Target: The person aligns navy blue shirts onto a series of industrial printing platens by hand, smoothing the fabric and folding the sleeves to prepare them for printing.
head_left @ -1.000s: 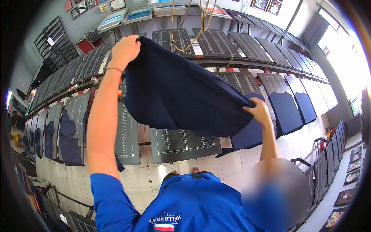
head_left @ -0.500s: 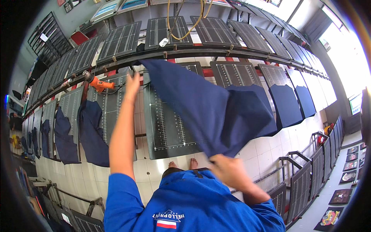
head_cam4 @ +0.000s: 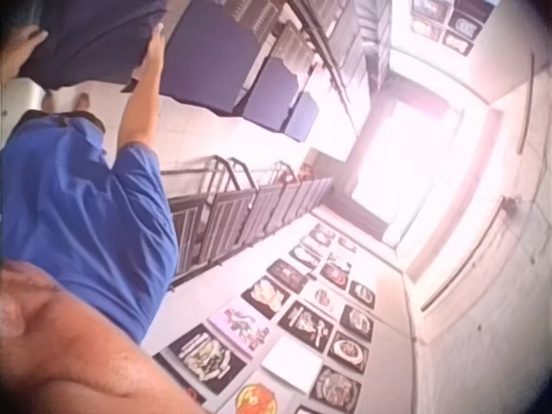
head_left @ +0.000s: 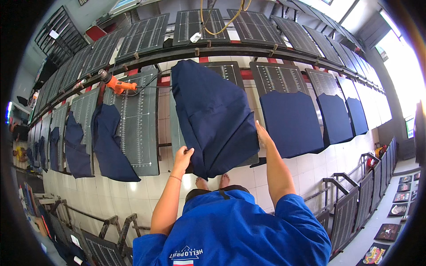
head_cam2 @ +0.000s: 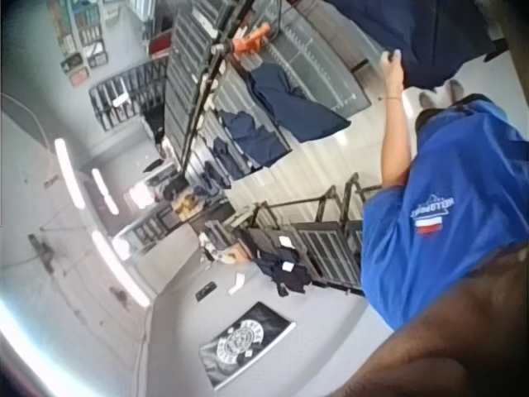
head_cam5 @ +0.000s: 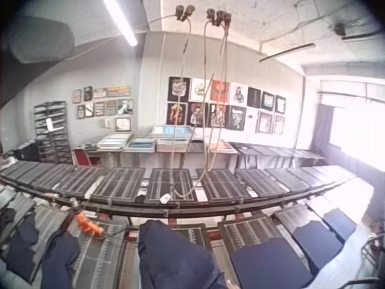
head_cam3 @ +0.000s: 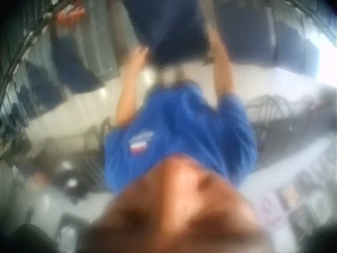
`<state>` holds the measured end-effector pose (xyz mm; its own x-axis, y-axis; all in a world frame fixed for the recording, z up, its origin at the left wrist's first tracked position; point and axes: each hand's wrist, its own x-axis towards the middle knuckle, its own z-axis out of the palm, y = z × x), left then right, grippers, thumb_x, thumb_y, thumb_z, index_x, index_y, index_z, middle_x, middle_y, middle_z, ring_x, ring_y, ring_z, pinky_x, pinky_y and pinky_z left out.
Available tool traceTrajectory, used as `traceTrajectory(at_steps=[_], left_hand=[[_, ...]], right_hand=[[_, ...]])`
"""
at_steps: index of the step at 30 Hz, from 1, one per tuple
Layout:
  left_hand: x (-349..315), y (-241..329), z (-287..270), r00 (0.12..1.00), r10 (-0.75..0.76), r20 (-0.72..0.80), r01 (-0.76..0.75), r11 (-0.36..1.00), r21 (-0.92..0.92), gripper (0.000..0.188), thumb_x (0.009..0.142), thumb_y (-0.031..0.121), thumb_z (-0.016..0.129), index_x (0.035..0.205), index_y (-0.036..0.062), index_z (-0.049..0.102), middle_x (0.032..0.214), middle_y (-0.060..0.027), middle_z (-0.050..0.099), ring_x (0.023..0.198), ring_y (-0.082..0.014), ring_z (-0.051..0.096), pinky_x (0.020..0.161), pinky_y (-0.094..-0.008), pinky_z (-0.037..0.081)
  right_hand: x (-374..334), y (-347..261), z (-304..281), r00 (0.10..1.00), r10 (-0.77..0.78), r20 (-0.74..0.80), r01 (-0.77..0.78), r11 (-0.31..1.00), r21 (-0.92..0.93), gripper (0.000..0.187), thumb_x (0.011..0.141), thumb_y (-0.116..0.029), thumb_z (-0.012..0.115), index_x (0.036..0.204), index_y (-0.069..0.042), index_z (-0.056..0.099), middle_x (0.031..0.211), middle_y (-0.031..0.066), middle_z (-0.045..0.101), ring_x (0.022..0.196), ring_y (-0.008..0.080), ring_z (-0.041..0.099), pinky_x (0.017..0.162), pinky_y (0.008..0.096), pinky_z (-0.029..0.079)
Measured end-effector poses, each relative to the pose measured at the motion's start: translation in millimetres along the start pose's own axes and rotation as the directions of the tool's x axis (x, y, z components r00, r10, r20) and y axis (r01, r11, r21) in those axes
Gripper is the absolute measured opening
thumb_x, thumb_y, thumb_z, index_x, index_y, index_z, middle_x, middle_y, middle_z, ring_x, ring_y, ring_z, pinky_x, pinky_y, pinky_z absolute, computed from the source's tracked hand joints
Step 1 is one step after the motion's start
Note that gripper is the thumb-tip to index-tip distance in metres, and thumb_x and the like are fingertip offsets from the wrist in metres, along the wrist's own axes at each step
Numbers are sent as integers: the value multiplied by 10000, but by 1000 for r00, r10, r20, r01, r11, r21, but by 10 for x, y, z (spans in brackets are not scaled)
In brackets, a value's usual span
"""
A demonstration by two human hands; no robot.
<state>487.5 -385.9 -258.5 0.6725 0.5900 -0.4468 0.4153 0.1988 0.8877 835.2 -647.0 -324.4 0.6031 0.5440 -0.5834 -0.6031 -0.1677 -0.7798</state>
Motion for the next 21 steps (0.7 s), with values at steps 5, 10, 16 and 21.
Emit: traceTrajectory(at_steps=[5,10,16,21], left_hand=[[-216,-724,-400,910,50,-412,-214,907,-362,188,957,214,584,987,28,578,890,-16,575,729,-113,509,633,-277,435],[-941,-722,-926,960,-242,-141,160,888,-432,183,977,272,584,1009,93,559,978,-57,629,876,-150,625,800,-350,522],[-623,-660,-858,979,-189,-74,109,798,-593,266,955,285,634,1021,33,580,1043,-64,648,945,-152,619,873,-321,488],[-689,-503,-849,970,-216,-112,135,862,-489,269,951,282,642,1016,26,593,1012,-57,649,950,-131,605,881,-291,470]], right_hand=[[-729,41,337,881,-450,-148,176,600,-780,415,928,-322,572,969,90,596,950,284,634,910,369,616,796,421,454],[-1977,960,-420,960,258,-108,-247,598,-763,345,852,-292,596,912,28,710,836,188,700,870,301,660,821,399,501],[-1496,397,371,981,41,-190,-62,992,-107,703,830,-376,727,1331,40,461,1396,222,458,1299,332,440,1035,425,392],[-1406,167,925,643,-757,114,306,118,-945,509,741,-330,797,1114,-57,584,1141,132,564,1096,337,520,912,440,412]])
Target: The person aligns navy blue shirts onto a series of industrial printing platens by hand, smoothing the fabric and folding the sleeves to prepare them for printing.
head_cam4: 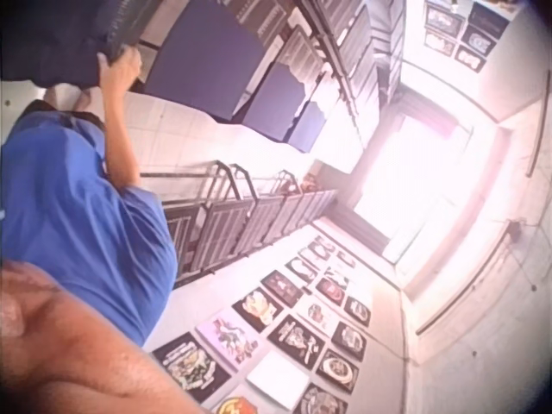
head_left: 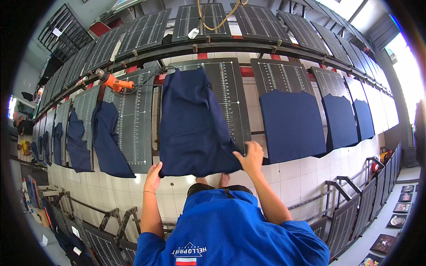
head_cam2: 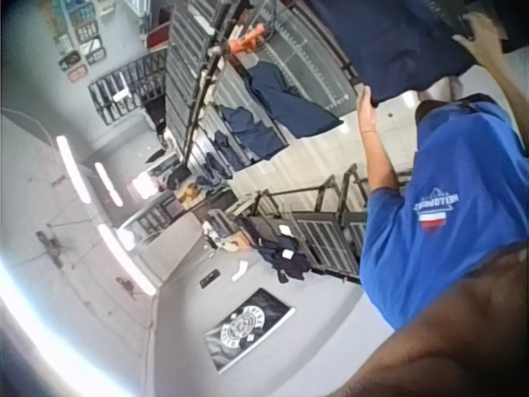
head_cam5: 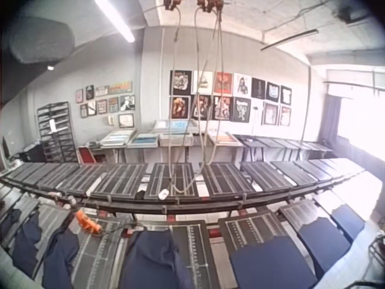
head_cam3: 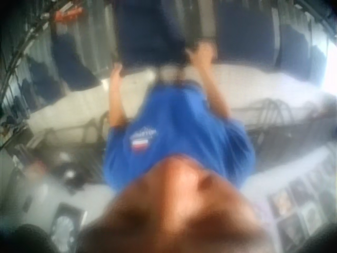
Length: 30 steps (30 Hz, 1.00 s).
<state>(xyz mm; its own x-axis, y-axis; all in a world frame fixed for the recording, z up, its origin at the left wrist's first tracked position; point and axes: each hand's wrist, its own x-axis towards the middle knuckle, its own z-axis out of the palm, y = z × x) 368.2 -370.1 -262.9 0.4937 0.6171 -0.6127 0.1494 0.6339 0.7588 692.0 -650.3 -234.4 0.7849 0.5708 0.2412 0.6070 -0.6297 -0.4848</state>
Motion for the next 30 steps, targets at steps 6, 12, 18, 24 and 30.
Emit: traceTrajectory(at_steps=[6,12,18,24,30], left_hand=[[5,-50,39,991,109,-72,-109,994,0,276,954,325,638,956,53,589,948,-20,626,887,-108,576,852,-275,461],[20,38,68,993,69,-97,-64,997,45,263,959,319,629,886,67,604,891,-5,612,841,-90,555,790,-262,448],[-132,-250,-372,992,-22,124,-20,944,329,156,949,219,626,900,76,589,971,-27,638,950,-107,577,875,-281,439],[-54,-91,-26,985,-64,158,54,996,64,99,913,108,619,966,35,578,1014,-32,647,974,-119,579,904,-296,447],[-44,9,-248,975,-99,200,18,928,373,374,892,102,642,1223,-31,529,1042,-81,642,965,-145,577,906,-293,449]], right_hand=[[211,-312,134,991,-136,18,134,987,89,397,763,-402,757,934,-89,581,992,73,561,944,270,539,799,400,391],[320,-259,432,985,92,149,-129,957,259,248,904,-276,633,930,-53,526,922,192,600,858,413,607,716,500,454],[9,870,-72,847,461,265,-531,717,451,202,918,-148,584,803,-24,472,725,60,452,720,140,437,670,341,394],[-342,768,-191,644,459,612,-734,146,663,197,841,-77,615,1032,-32,599,902,11,593,857,114,533,772,278,420],[-399,894,-329,482,489,727,-862,411,295,274,850,-191,677,1052,-15,615,918,20,636,792,115,564,735,280,439]])
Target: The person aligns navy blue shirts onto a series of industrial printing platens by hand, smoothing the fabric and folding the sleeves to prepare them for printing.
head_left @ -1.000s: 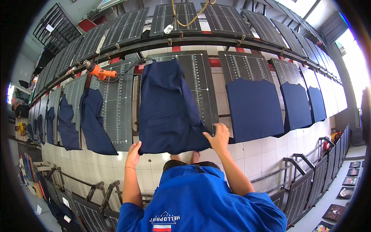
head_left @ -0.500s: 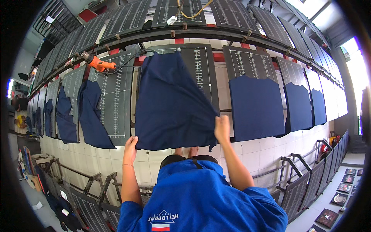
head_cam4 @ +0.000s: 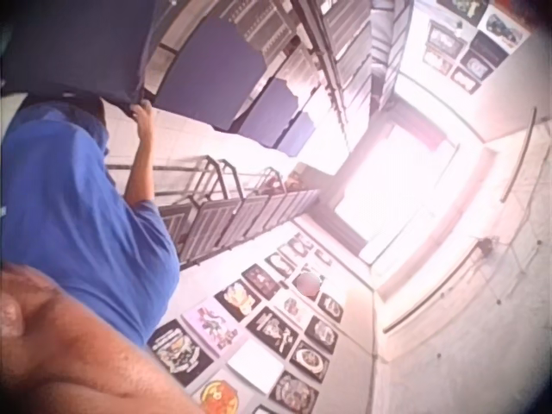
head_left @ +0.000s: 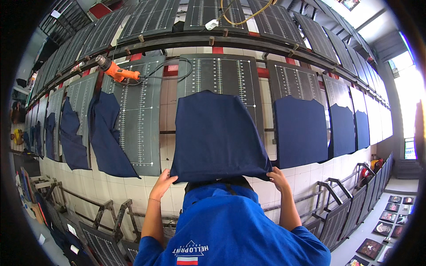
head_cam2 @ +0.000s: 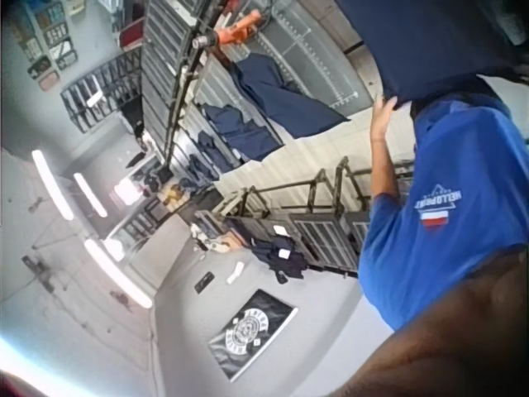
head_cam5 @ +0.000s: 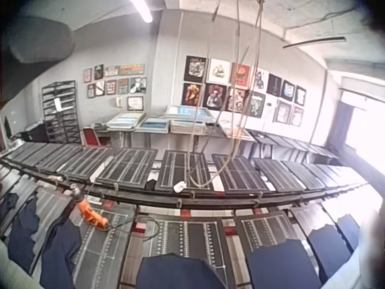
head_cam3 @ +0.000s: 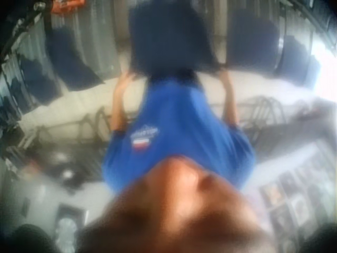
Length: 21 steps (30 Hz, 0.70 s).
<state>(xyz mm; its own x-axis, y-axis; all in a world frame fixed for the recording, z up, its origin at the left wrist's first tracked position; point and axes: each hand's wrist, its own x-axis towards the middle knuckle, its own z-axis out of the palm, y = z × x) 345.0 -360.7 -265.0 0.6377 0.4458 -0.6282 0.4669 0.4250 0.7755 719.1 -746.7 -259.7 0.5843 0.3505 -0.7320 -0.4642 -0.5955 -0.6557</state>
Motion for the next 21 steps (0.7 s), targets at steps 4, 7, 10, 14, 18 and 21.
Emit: traceTrajectory(at_steps=[4,7,10,14,18,21], left_hand=[[199,90,64,1000,16,22,-12,988,-157,398,891,98,648,1250,-44,552,1156,-85,630,1039,-146,570,946,-300,437],[60,64,-1,999,-43,-2,43,998,39,396,900,111,643,1256,-48,572,1188,-85,631,1073,-142,567,969,-297,429],[106,72,118,993,15,-115,-22,998,-58,230,892,109,625,1082,-20,626,1015,-39,646,941,-135,569,892,-293,439],[111,179,79,980,-75,-183,129,943,308,224,901,174,631,1010,-20,603,941,-51,630,869,-135,562,820,-305,461],[375,31,112,965,138,-221,-49,929,367,404,883,260,679,1112,-50,558,1024,-162,652,940,-239,623,851,-338,481],[924,500,338,876,326,-356,-161,893,421,554,923,296,633,1320,-50,460,1226,-212,598,1134,-318,582,970,-377,443]], right_hand=[[89,-100,41,998,-26,66,29,999,-43,236,837,-202,695,991,-43,615,882,12,623,749,107,537,653,271,397],[157,5,-151,996,-13,92,20,997,-78,190,838,-190,694,970,-83,611,835,-16,587,733,106,514,642,264,375],[-81,-355,5,998,48,49,-60,959,276,83,811,-153,682,863,-104,638,738,-34,531,685,108,483,642,271,376],[152,-62,-200,995,35,94,-3,946,-325,118,784,-160,688,818,-53,651,764,25,621,735,179,587,638,354,455],[105,-331,-60,943,-326,-61,191,685,-703,292,771,-239,743,903,-5,626,782,185,656,778,359,651,695,442,500],[353,-1095,438,825,-559,-83,375,651,-660,350,759,-266,771,929,-3,614,927,185,633,911,371,618,785,422,492]])
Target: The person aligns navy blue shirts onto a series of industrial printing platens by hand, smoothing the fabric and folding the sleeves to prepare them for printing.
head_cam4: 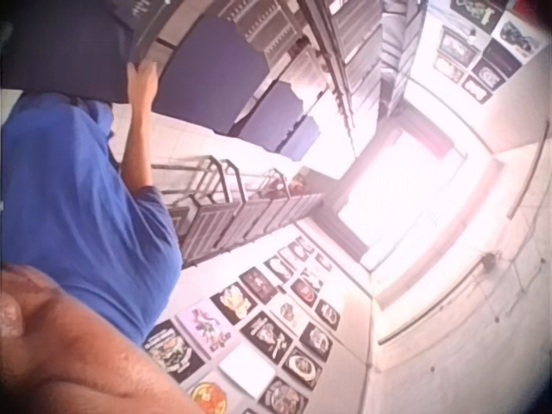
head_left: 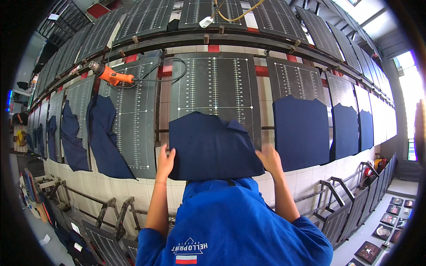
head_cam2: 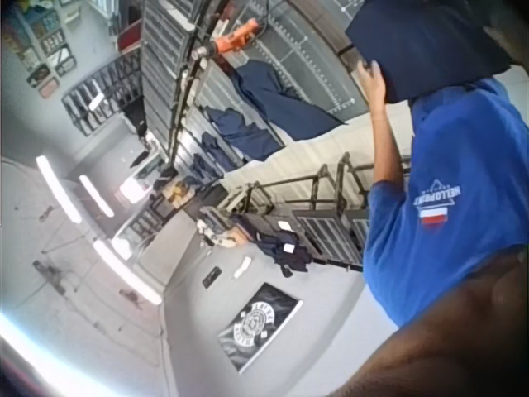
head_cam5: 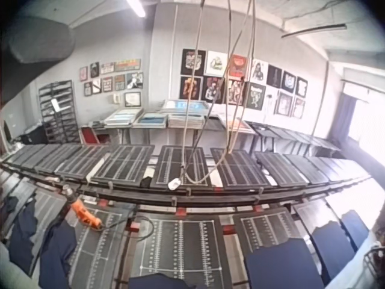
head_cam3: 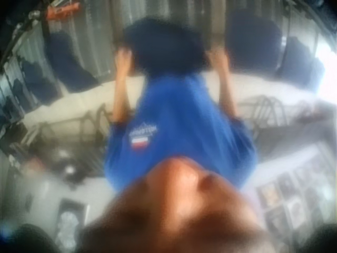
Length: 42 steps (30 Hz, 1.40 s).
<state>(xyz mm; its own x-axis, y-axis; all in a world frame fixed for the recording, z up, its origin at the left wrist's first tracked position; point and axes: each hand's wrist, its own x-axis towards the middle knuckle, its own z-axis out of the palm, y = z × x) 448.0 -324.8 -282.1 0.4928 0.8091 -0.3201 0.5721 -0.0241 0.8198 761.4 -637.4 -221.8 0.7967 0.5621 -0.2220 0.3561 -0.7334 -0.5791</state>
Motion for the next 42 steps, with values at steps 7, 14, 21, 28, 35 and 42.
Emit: traceTrajectory(at_steps=[7,14,21,28,35,42], left_hand=[[1142,301,182,995,-81,-62,84,996,38,515,882,353,687,1173,-59,581,1137,-231,637,1064,-335,615,918,-394,472],[984,475,176,972,28,-235,45,954,296,414,837,331,734,945,-38,579,895,-217,648,864,-394,622,770,-443,480],[873,535,97,913,318,-254,-195,889,415,214,873,160,674,955,0,559,879,-154,596,789,-353,574,782,-420,473],[-789,3302,-663,474,801,365,-831,544,-116,87,829,120,621,902,86,654,892,-57,642,833,-212,621,754,-365,500],[-1430,3878,-623,157,984,-85,-985,150,-82,67,701,190,686,718,132,659,681,-24,599,572,-164,573,503,-288,507],[-1330,3914,-377,9,967,256,-917,110,-382,94,738,204,677,810,145,660,775,8,605,731,-173,584,598,-347,491]], right_hand=[[978,-553,354,957,-277,85,279,960,-12,260,790,-182,722,919,-15,571,942,148,586,945,325,590,826,401,480],[1045,-490,203,805,-32,592,-415,682,602,305,838,-136,707,1059,-37,521,937,74,649,665,142,474,591,342,410],[1165,-560,289,782,-124,611,-224,858,462,288,814,-127,714,1030,10,581,986,123,651,984,186,580,885,353,454],[1075,-560,432,920,-141,365,2,935,355,227,807,-138,642,930,24,543,868,124,602,879,213,564,814,363,449],[1179,-736,229,773,-268,575,35,923,383,505,782,-201,740,1208,-18,541,1090,119,575,1049,195,534,932,302,415],[1359,-756,-317,978,-50,204,121,929,-349,523,746,-230,726,1228,-120,555,977,194,681,985,345,651,856,423,500]])
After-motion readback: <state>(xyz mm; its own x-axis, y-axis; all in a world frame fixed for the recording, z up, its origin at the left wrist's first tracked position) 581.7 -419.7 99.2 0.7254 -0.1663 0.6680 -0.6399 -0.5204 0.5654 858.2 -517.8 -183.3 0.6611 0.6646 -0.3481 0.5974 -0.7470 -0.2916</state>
